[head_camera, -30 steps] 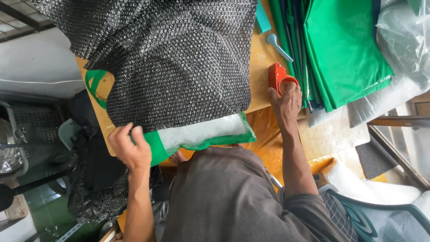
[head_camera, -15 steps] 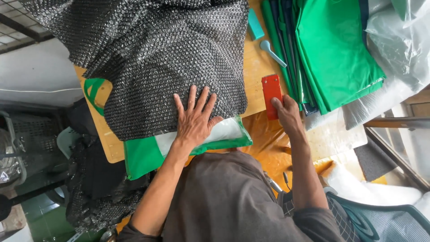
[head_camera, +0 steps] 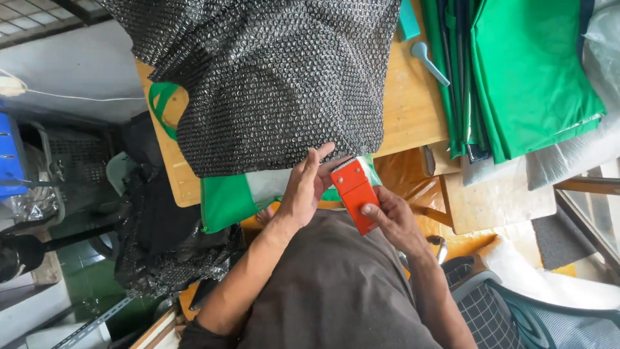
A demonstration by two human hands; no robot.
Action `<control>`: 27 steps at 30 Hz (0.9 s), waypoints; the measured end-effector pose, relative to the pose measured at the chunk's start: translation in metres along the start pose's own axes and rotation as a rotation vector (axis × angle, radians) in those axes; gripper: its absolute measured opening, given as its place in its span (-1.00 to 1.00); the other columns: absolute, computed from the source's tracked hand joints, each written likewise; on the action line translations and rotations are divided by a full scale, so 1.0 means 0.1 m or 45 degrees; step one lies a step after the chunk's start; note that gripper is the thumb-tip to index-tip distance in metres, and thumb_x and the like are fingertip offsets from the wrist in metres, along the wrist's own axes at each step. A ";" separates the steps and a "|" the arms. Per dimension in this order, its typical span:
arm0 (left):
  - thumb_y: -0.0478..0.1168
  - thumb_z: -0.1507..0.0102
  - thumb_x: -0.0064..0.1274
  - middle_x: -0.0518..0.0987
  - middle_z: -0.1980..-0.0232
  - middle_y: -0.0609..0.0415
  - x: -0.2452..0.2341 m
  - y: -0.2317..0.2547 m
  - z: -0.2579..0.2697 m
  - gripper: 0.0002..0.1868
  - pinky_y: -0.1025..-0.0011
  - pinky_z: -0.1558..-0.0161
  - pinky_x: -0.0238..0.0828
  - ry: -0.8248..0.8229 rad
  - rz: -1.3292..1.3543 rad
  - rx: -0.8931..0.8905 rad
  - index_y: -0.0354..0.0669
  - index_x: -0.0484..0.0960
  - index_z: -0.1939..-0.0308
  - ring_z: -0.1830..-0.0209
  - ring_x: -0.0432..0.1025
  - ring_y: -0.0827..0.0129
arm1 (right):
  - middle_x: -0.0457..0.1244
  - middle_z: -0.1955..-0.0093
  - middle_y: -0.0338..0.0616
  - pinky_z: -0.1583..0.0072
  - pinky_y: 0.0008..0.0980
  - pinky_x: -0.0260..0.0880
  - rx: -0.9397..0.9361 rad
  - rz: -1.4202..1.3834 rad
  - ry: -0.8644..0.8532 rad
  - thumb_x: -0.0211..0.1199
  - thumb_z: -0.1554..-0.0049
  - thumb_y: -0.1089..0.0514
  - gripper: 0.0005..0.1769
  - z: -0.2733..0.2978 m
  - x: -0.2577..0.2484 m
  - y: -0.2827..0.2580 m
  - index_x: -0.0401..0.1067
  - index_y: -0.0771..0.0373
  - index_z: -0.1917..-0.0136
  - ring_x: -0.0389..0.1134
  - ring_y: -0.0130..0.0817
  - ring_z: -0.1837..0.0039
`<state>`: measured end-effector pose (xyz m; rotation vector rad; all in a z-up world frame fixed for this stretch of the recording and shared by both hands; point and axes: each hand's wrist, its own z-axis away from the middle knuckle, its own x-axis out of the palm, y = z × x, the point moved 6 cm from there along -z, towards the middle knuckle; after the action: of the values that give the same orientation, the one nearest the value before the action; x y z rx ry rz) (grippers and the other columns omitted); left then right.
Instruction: The person wraps a green and white package with black bubble wrap on a wooden table. They use a red tape dispenser to secure the bubble wrap along the edges and then fold the excess material over the top of the package.
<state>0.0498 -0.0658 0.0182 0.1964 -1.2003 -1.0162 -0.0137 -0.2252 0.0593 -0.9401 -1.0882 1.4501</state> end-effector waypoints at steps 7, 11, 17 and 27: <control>-0.17 -0.25 0.26 0.57 -0.18 -0.32 -0.28 -0.05 0.07 -0.35 0.17 -0.30 0.42 0.208 -0.206 -0.041 -0.35 0.45 -0.37 -0.23 0.48 0.10 | 0.30 0.38 -0.22 0.20 -0.43 0.40 -0.048 0.207 -0.092 0.35 -0.17 0.01 -0.74 0.04 0.16 0.17 0.53 0.25 0.10 0.31 -0.50 0.26; -0.24 -0.27 0.21 0.67 -0.02 -0.19 -0.34 -0.12 0.08 -0.54 0.29 -0.09 0.57 0.274 -0.070 -0.123 -0.40 0.58 -0.22 -0.01 0.56 0.33 | 0.28 0.39 -0.23 0.20 -0.49 0.33 -0.018 0.168 -0.135 0.34 -0.19 0.03 -0.77 0.06 0.15 0.28 0.50 0.25 0.10 0.28 -0.48 0.27; -0.27 -0.34 0.11 0.64 -0.08 -0.34 -0.38 -0.16 0.05 -0.61 0.18 -0.08 0.58 0.281 -0.110 -0.048 -0.43 0.58 -0.20 -0.15 0.54 0.13 | 0.27 0.36 -0.17 0.18 -0.39 0.35 0.057 0.246 -0.130 0.34 -0.18 -0.06 -0.71 0.12 0.10 0.52 0.49 0.22 0.08 0.30 -0.39 0.26; -0.33 -0.39 -0.02 0.64 -0.02 -0.42 -0.37 -0.13 0.13 -0.65 0.14 -0.05 0.58 0.291 -0.186 0.123 -0.47 0.55 -0.22 -0.09 0.56 0.07 | 0.28 0.34 0.04 0.25 -0.24 0.36 0.231 0.409 0.073 0.68 0.23 -0.13 -0.39 0.14 0.11 0.61 0.45 0.23 0.11 0.39 -0.11 0.28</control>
<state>0.0317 -0.0412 -0.0090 0.4696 -1.0380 -1.0324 -0.0451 -0.2190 0.0049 -1.0525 -0.7717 1.7394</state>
